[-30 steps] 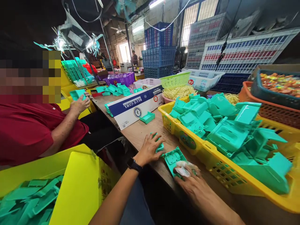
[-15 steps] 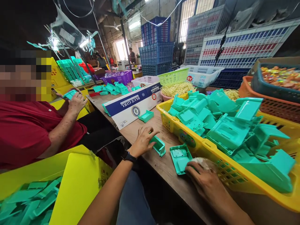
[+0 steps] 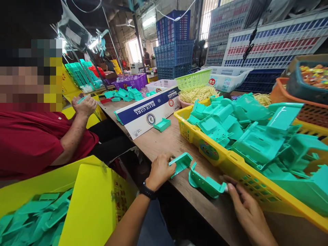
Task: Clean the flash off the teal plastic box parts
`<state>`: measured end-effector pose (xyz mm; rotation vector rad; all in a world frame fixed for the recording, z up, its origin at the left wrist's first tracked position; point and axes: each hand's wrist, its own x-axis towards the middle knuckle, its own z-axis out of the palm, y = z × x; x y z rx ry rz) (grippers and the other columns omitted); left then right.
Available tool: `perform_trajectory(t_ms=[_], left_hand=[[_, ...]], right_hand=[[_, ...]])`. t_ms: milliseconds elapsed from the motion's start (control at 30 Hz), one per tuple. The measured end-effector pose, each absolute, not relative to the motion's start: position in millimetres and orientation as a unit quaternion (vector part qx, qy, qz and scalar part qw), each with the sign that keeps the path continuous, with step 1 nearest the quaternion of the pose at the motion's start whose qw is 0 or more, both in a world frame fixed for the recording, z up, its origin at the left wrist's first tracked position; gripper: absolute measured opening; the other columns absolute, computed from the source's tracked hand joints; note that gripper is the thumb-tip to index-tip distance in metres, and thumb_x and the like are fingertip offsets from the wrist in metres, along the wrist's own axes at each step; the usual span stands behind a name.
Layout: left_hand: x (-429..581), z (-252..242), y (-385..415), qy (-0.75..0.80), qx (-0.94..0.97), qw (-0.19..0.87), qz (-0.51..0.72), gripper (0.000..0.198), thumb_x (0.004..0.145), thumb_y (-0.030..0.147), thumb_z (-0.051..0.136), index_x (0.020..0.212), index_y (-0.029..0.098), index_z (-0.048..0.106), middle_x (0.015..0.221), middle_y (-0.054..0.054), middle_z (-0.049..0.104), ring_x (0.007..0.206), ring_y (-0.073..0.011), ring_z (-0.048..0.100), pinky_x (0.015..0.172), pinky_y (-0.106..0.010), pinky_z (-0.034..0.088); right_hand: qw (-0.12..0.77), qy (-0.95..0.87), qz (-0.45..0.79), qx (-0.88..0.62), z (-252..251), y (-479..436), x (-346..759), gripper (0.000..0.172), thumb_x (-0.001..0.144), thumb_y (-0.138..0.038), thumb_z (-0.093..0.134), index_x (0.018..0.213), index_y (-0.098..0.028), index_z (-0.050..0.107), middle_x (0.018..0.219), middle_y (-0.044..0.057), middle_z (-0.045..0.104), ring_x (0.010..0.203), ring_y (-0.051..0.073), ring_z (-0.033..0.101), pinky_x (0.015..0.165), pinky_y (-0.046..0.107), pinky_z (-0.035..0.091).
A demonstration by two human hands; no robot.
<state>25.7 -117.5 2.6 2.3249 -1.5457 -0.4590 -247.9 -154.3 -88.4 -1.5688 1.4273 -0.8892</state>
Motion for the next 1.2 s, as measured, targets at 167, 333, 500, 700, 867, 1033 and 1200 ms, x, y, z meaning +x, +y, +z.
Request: perform_trajectory(t_ms=[167,333,500,700,867,1033,1200], left_hand=[[18,1,-115,-0.521,0.815,0.177,-0.181,0.021,0.086,0.016,0.056,0.090,0.019,0.077,0.078,-0.004,0.073,0.075,-0.0203,0.064,0.065,-0.030,0.031],[16,-5,-106,-0.500,0.816,0.215,-0.195,0.018,0.086,0.015,0.058,0.086,0.017,0.075,0.073,-0.004,0.067,0.070,-0.0188,0.057,0.064,-0.031,0.026],[23,-16,-99,-0.511,0.766,0.284,-0.269,0.047,0.092,0.061,0.067,0.105,0.018,0.080,0.073,-0.002,0.067,0.071,-0.0193,0.059,0.068,-0.031,0.038],[52,-30,-102,-0.544,0.616,0.388,-0.416,0.127,0.055,0.095,0.080,0.154,0.020,0.054,0.149,-0.019,0.062,0.130,-0.0330,0.063,0.116,-0.046,0.050],[51,-45,-138,-0.546,0.511,0.434,-0.503,0.140,0.051,0.098,0.079,0.162,0.020,0.044,0.169,-0.021,0.045,0.157,-0.0396,0.043,0.133,-0.052,0.035],[24,-50,-156,-0.554,0.483,0.434,-0.521,0.102,0.077,0.084,0.076,0.154,0.022,0.054,0.163,-0.016,0.054,0.154,-0.0380,0.048,0.134,-0.054,0.033],[4,-52,-123,-0.537,0.486,0.448,-0.524,0.092,0.093,0.081,0.058,0.162,0.023,0.037,0.168,-0.014,0.044,0.159,-0.0322,0.039,0.137,-0.053,0.027]], right_hand=[[0.225,0.514,-0.378,-0.736,-100,-128,-234,0.060,0.103,-0.065,0.049,0.147,-0.024,0.057,0.142,0.016,0.070,0.127,0.036,0.070,0.105,0.059,0.062],[0.217,0.436,-0.357,-0.797,-92,-148,-232,0.045,0.110,-0.050,0.042,0.145,-0.027,0.056,0.133,0.011,0.076,0.116,0.027,0.077,0.094,0.044,0.068],[0.281,0.414,-0.314,-0.807,-85,-172,-238,0.053,0.107,-0.051,0.036,0.146,-0.024,0.061,0.150,0.012,0.066,0.138,0.026,0.064,0.116,0.049,0.057],[0.321,0.583,-0.354,-0.657,-83,-138,-231,0.085,0.096,-0.080,0.030,0.146,-0.019,0.062,0.155,0.016,0.061,0.149,0.037,0.053,0.124,0.065,0.045],[0.261,0.558,-0.319,-0.720,-107,-124,-216,0.119,0.081,-0.087,0.060,0.167,-0.011,0.028,0.161,0.030,0.048,0.146,0.051,0.051,0.117,0.079,0.043],[0.174,0.511,-0.353,-0.764,-114,-138,-196,0.105,0.084,-0.068,0.065,0.163,-0.009,0.029,0.149,0.034,0.058,0.133,0.049,0.064,0.107,0.074,0.054],[0.350,0.494,-0.267,-0.750,-82,-150,-203,0.100,0.071,-0.062,0.067,0.154,-0.014,0.038,0.152,0.026,0.060,0.139,0.041,0.062,0.115,0.062,0.054]])
